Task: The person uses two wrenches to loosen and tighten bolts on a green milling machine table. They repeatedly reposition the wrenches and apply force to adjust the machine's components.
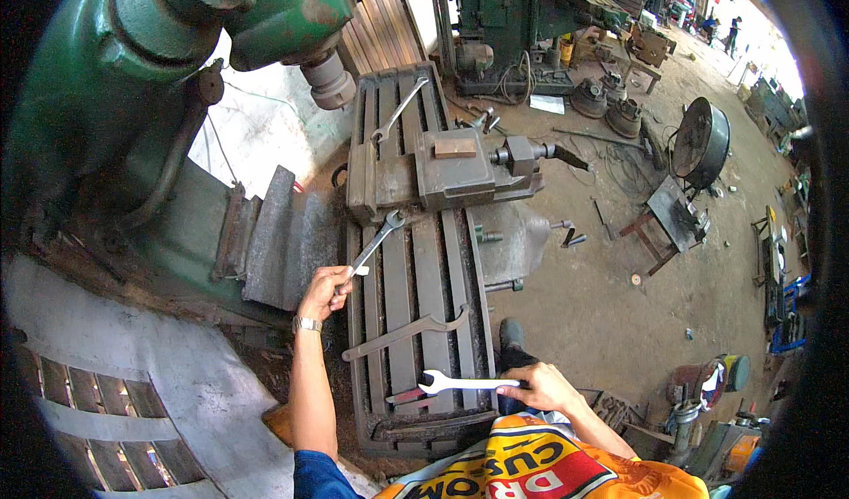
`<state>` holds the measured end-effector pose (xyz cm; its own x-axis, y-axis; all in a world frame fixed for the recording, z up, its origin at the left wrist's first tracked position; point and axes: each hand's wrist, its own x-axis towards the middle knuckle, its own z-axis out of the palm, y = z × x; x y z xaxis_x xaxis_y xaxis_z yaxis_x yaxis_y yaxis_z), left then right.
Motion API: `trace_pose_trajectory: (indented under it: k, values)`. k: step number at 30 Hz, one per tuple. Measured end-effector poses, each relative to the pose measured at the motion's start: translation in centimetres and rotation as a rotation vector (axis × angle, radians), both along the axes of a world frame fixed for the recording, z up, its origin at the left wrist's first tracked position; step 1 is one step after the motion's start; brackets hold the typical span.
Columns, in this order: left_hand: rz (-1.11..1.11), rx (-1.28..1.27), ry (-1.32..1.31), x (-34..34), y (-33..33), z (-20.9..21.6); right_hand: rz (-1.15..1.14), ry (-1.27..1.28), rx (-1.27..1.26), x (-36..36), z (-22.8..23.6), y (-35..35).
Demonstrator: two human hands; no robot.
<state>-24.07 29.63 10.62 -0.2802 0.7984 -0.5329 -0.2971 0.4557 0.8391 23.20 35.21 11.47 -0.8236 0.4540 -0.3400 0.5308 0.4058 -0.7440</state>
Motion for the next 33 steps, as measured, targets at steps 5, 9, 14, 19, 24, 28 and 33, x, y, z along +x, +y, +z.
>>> trace_pose_trajectory:
  k: [5, 9, 14, 19, 24, 28, 33]
  values:
    - [-0.01, -0.089, 0.046, -1.3, 1.1, 0.8, -0.007, 0.037, -0.009, -0.5, -0.2, 0.3]
    - [0.035, -0.08, 0.085, 1.1, 0.4, 0.6, -0.022, 0.087, -0.01, -2.0, -0.9, 0.0]
    - [0.044, -0.054, 0.053, 1.7, 0.4, 0.7, 0.003, 0.147, -0.044, -4.0, -1.5, -0.4]
    - [0.028, -0.06, 0.068, 0.8, 0.6, 1.1, -0.038, 0.19, -0.01, -4.6, -1.4, -0.6]
    - [0.004, -0.056, 0.063, 0.5, 0.7, 0.7, -0.151, 0.173, 0.042, -5.2, -1.5, -1.7]
    - [0.0, -0.053, 0.048, 0.5, 0.8, 0.3, -0.249, 0.203, 0.035, -5.6, -1.4, -2.3]
    - [0.015, -0.056, 0.093, 0.8, 0.7, 0.5, -0.28, 0.204, 0.057, -5.9, -1.6, -2.5]
